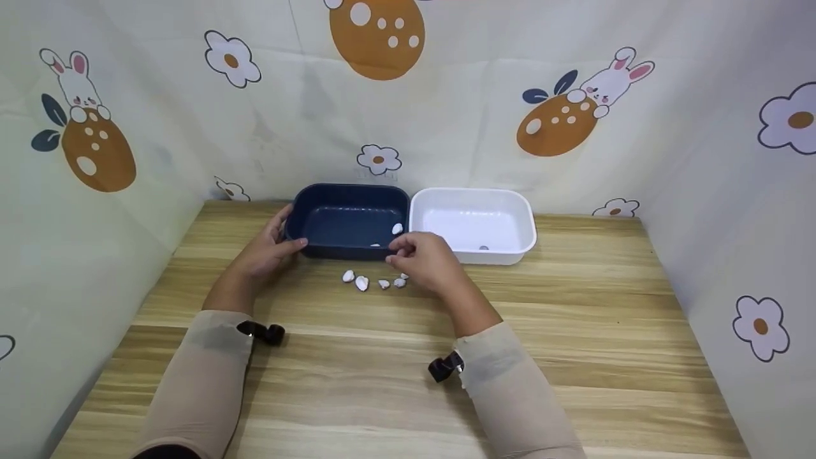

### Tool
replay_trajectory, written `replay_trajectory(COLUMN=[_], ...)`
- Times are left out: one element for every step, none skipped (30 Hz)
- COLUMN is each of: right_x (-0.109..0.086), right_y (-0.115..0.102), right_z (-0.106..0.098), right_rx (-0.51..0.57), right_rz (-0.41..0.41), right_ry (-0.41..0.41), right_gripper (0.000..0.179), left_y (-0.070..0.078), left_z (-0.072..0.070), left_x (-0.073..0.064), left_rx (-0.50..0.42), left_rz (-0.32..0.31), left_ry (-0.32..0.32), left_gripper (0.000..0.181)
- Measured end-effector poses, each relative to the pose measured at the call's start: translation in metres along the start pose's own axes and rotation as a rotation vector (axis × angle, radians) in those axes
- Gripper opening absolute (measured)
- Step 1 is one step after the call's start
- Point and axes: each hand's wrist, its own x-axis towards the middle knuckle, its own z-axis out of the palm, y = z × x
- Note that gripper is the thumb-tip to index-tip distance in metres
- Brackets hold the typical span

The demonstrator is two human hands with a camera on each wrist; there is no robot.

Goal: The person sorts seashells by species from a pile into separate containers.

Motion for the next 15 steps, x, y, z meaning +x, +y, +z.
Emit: replay_trajectory(right_x=[-0.002,-0.003,-0.004,-0.005,-0.006,-0.006,-0.007,-0.007,-0.008,-0.008,-0.009,-0.009,-0.009,-0.009,-0.009], right_y=[0.001,0.002,0.004,0.005,0.007,0.008,0.009,0.010,0.012,0.012,0.014,0.015,0.016,0.017,0.017], right_z=[0.000,0.000,0.000,0.001,0.001,0.001,0.002,0.003,0.003,0.004,0.004,0.005,0.005,0.006,0.006], right_rx=[0.000,0.000,-0.002,-0.010,-0.014,-0.017,-0.022,-0.023,-0.028,-0.032,-0.033,-0.035,-0.036,-0.035,-0.038], right_rz=[0.001,0.002,0.003,0.005,0.007,0.008,0.008,0.012,0.013,0.014,0.017,0.018,0.017,0.017,0.015], right_ry=[-0.002,-0.004,-0.005,-0.006,-0.010,-0.013,-0.015,-0.020,-0.025,-0.031,-0.037,-0.042,-0.049,-0.056,-0.061], right_gripper=[0.027,0.027,0.027,0.026,0.026,0.026,0.026,0.027,0.027,0.027,0.027,0.028,0.028,0.029,0.029], left_y=[0.000,0.000,0.001,0.001,0.001,0.001,0.001,0.000,0.000,-0.001,-0.001,-0.001,-0.002,-0.001,-0.001], left_z=[0.000,0.000,-0.001,-0.001,-0.001,-0.001,-0.001,-0.001,-0.002,-0.001,-0.001,-0.001,-0.001,-0.001,-0.001], left_x=[0.000,-0.001,-0.001,-0.001,-0.002,-0.002,-0.002,-0.002,-0.001,-0.001,-0.001,0.000,0.000,0.000,0.000], left_rx=[0.000,0.002,0.002,0.005,0.009,0.015,0.020,0.025,0.028,0.030,0.031,0.032,0.031,0.029,0.028], left_rz=[0.001,0.001,0.001,0.003,0.003,0.004,0.005,0.006,0.006,0.006,0.006,0.008,0.009,0.011,0.012], left_ry=[0.000,0.000,0.001,0.001,0.001,0.001,0.002,0.004,0.005,0.004,0.003,0.003,0.001,-0.001,-0.004], left_gripper=[0.097,0.097,0.097,0.097,0.097,0.097,0.097,0.096,0.096,0.096,0.096,0.096,0.096,0.096,0.096])
